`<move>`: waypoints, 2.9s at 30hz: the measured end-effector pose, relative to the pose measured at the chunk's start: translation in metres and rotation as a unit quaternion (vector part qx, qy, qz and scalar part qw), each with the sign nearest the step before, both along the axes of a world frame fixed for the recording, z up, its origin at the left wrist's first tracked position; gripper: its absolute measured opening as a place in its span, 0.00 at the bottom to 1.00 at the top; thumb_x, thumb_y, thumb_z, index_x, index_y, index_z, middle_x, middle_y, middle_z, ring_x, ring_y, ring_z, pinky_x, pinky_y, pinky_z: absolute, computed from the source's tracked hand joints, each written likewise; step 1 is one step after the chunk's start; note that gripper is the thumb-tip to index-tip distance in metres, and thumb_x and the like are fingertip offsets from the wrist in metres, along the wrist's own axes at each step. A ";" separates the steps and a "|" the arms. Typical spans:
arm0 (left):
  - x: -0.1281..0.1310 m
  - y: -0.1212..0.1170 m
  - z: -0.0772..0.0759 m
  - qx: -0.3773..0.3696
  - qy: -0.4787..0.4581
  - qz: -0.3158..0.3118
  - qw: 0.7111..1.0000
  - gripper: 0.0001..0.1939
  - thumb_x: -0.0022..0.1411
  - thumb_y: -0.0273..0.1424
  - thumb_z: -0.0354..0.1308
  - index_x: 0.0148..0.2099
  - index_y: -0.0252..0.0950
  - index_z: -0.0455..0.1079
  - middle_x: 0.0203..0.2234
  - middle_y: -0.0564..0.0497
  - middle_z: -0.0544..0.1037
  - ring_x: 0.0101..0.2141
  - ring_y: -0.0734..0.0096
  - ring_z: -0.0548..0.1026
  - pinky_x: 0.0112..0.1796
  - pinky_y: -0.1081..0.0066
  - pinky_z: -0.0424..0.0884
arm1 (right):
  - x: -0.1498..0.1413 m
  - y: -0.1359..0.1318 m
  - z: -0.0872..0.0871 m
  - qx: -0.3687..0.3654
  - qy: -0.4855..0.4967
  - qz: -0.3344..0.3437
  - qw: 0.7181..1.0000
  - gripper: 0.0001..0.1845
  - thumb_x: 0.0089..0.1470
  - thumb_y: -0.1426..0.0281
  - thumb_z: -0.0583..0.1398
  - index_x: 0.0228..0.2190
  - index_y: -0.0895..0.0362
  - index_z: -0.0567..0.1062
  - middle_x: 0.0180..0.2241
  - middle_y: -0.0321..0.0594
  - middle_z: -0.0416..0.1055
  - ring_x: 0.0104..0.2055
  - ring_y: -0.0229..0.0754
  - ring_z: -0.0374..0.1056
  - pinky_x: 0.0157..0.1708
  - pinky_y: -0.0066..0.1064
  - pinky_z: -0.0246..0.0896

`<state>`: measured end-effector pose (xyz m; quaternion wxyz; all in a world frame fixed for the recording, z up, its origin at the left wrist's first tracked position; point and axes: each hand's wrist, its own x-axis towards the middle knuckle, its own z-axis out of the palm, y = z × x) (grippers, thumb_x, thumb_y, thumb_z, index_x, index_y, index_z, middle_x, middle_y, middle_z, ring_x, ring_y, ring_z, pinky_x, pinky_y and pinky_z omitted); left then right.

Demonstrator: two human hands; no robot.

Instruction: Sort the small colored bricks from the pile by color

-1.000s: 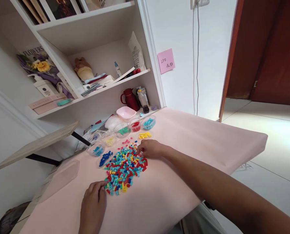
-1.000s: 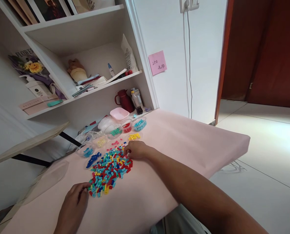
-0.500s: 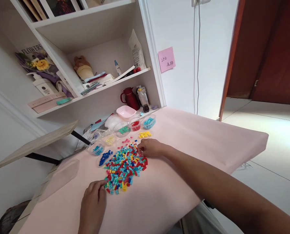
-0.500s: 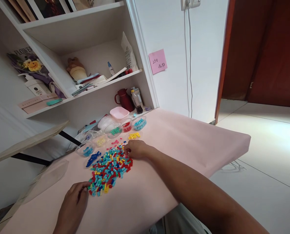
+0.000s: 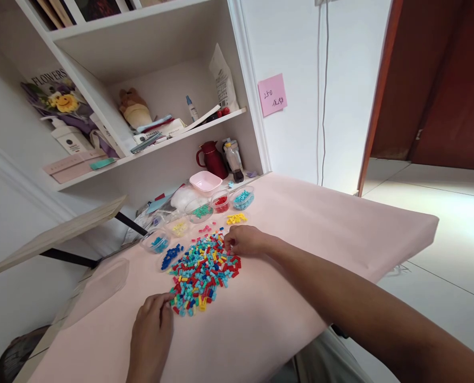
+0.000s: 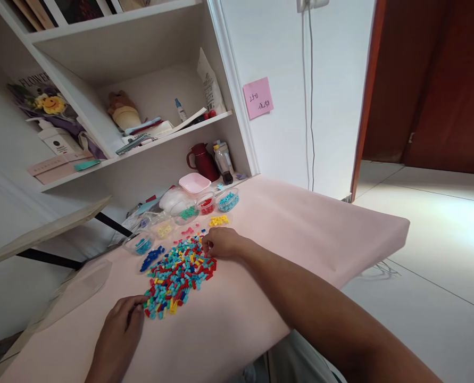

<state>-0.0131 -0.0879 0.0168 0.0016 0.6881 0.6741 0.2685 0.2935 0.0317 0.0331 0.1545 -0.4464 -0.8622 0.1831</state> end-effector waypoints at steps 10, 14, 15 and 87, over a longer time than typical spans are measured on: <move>0.002 -0.001 0.001 0.006 0.001 0.001 1.000 0.16 0.56 0.37 0.46 0.38 0.40 0.74 0.38 0.47 0.76 0.41 0.60 0.72 0.44 0.60 0.68 | 0.000 -0.001 0.002 -0.002 -0.002 -0.005 1.000 0.11 0.47 0.62 0.63 0.35 0.48 0.78 0.38 0.36 0.73 0.39 0.40 0.66 0.27 0.24 0.51; 0.003 -0.002 0.002 0.004 0.006 -0.001 1.000 0.16 0.56 0.37 0.46 0.39 0.40 0.74 0.37 0.47 0.76 0.41 0.60 0.72 0.44 0.60 0.68 | 0.000 -0.002 0.000 0.000 0.004 -0.008 1.000 0.10 0.47 0.63 0.63 0.35 0.48 0.78 0.38 0.35 0.73 0.38 0.40 0.66 0.27 0.24 0.50; 0.003 -0.002 0.002 0.005 0.007 -0.001 1.000 0.16 0.56 0.37 0.46 0.39 0.40 0.74 0.37 0.47 0.76 0.41 0.60 0.72 0.44 0.60 0.68 | -0.001 -0.002 0.000 0.001 0.004 -0.008 1.000 0.11 0.47 0.63 0.63 0.35 0.48 0.78 0.38 0.35 0.73 0.38 0.40 0.66 0.26 0.24 0.50; 0.008 -0.008 0.005 -0.019 0.023 0.008 1.000 0.17 0.59 0.35 0.45 0.43 0.40 0.73 0.40 0.48 0.75 0.43 0.61 0.71 0.45 0.60 0.67 | -0.002 -0.006 -0.002 0.021 -0.017 0.002 1.000 0.07 0.51 0.64 0.59 0.33 0.51 0.73 0.39 0.37 0.69 0.38 0.39 0.64 0.29 0.26 0.49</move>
